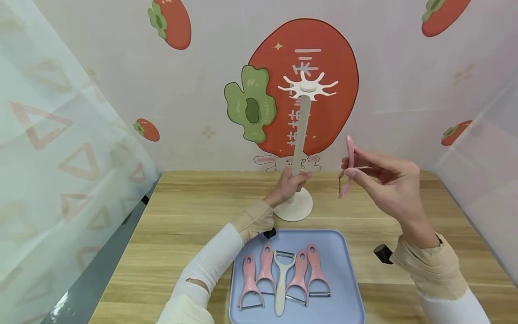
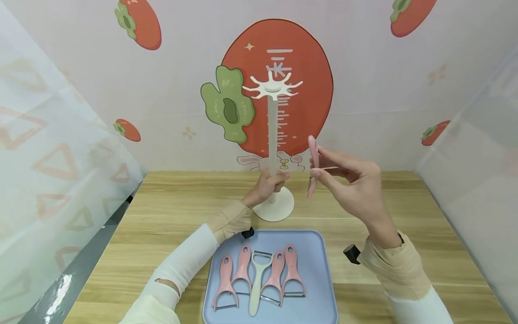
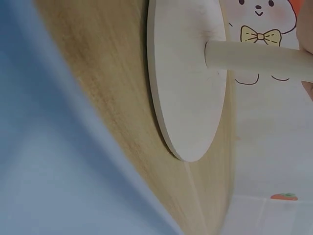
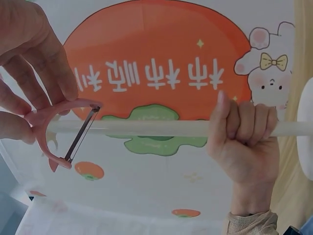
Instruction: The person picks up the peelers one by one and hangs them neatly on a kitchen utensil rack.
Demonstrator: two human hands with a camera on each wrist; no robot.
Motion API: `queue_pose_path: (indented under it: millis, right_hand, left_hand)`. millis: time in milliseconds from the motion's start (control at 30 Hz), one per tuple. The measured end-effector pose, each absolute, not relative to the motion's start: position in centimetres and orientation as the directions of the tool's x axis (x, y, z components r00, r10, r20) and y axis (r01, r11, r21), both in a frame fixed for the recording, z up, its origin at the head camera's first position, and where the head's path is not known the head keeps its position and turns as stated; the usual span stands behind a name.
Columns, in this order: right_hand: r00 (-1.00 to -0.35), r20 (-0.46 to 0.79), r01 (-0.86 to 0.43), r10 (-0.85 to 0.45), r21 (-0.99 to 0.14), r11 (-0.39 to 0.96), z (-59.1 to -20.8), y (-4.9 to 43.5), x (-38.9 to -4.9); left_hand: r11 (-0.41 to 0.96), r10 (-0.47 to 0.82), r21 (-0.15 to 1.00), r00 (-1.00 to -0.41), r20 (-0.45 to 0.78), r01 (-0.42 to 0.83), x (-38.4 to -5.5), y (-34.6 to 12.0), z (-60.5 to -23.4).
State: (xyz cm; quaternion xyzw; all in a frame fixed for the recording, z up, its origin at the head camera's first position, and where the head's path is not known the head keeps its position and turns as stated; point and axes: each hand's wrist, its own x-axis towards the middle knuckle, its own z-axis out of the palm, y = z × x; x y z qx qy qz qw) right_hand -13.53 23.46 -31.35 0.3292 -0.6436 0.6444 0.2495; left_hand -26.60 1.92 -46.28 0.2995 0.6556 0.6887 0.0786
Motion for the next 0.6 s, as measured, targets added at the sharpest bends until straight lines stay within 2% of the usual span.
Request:
queue_pose_path:
  millis: [267, 467, 600]
  right_hand:
    - [-0.644, 0.763, -0.755, -0.053, -0.645, -0.113, -30.2, 23.3, -13.3]
    - [-0.628, 0.778, -0.769, -0.034, -0.627, -0.125, -29.5, 23.1, -13.4]
    - [-0.639, 0.769, -0.762, -0.017, -0.636, -0.123, -29.1, 22.7, -13.8]
  left_hand:
    - [-0.109, 0.514, 0.967, -0.82, 0.253, 0.23, -26.4, 1.7, -46.1]
    - [-0.107, 0.515, 0.967, -0.819, 0.252, 0.231, -26.7, 1.8, -46.1]
    - [-0.126, 0.517, 0.966, -0.816, 0.26, 0.227, -26.9, 1.7, -46.1]
